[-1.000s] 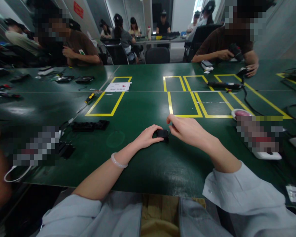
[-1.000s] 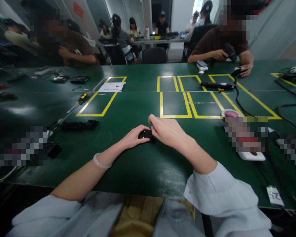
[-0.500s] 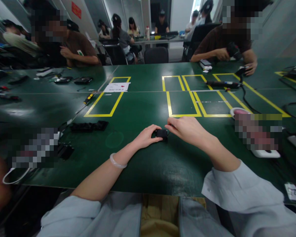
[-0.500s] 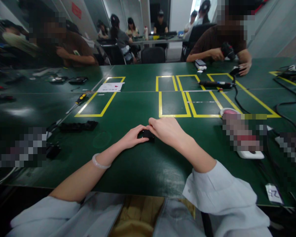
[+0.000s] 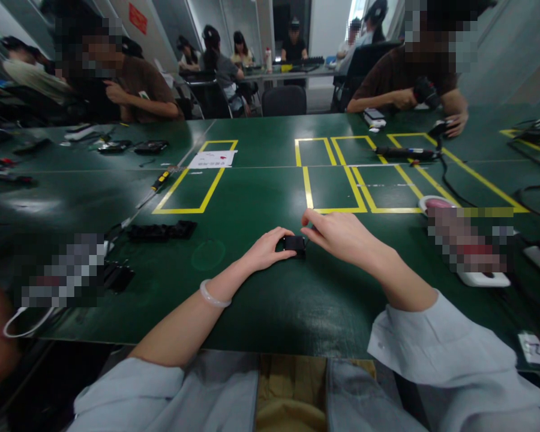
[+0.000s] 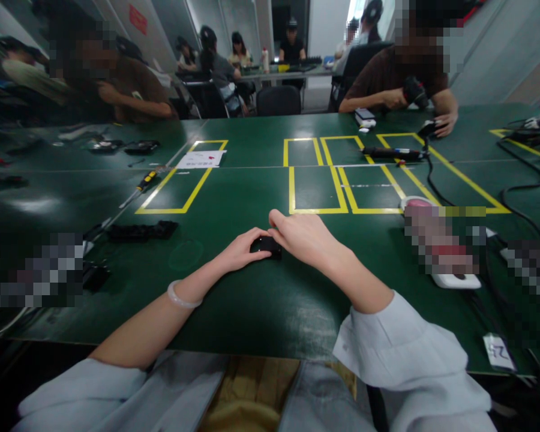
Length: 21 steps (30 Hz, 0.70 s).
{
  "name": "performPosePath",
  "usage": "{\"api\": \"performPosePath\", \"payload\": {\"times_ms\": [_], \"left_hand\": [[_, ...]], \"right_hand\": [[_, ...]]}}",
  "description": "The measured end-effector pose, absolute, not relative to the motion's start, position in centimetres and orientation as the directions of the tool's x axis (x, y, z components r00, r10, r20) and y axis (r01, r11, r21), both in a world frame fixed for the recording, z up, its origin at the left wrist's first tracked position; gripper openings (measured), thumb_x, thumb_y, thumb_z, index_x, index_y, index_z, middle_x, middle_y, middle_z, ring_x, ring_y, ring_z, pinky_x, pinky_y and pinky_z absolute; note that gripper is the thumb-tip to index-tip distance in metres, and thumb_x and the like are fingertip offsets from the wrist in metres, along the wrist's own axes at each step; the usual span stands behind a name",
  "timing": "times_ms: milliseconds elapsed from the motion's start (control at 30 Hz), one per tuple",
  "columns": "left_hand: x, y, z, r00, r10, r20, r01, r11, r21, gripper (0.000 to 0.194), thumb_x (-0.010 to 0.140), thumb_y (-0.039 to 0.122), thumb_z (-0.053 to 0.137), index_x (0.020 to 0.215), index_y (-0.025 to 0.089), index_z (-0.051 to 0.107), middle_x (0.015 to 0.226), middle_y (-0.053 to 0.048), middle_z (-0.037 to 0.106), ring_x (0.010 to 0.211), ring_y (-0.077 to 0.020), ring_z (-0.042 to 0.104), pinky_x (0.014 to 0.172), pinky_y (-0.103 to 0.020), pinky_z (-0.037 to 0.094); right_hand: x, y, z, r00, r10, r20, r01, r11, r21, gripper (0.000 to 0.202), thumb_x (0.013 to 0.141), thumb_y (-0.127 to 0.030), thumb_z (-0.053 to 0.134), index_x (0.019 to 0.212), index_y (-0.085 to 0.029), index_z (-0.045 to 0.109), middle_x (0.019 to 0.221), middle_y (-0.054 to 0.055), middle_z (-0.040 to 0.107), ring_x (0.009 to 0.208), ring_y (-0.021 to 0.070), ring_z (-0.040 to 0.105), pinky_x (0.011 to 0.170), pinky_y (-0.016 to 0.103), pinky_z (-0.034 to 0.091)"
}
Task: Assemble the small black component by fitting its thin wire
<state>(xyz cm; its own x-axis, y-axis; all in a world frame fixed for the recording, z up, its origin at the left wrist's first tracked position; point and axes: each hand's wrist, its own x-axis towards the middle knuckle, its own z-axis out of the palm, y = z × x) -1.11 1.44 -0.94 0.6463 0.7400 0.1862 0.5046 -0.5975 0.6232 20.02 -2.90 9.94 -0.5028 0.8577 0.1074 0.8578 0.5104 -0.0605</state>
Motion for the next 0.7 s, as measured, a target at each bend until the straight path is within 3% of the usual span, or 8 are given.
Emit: {"api": "performPosePath", "payload": {"times_ms": [367,700], "left_hand": [[-1.07,1.45,-0.76,0.653,0.733,0.19,0.497,-0.605,0.622,0.039,0.082,0.042,0.064,0.114,0.021,0.056,0.107,-0.006,0.06,0.099,-0.0229,0.058,0.086,-0.035,0.046],[-1.09,1.37,-0.6,0.652,0.737,0.178,0.514,-0.602,0.611,0.039,0.083,0.043,0.063,0.114,0.021,0.055,0.106,-0.005,0.059,0.098,-0.0219,0.058,0.086,-0.034,0.045]], "right_hand": [[19.98,-2.79,9.79,-0.497,0.859,0.126,0.859,0.507,-0.067,0.027,0.096,-0.039,0.037,0.109,-0.019,0.051,0.079,0.004,0.069,0.07,0.019,0.064,0.055,0.026,0.024],[19.7,-2.84,10.14,-0.474,0.874,0.11,0.88,0.475,0.016,0.035,0.097,-0.042,0.034,0.094,-0.019,0.061,0.077,0.006,0.071,0.07,0.0195,0.065,0.054,0.028,0.021]]}}
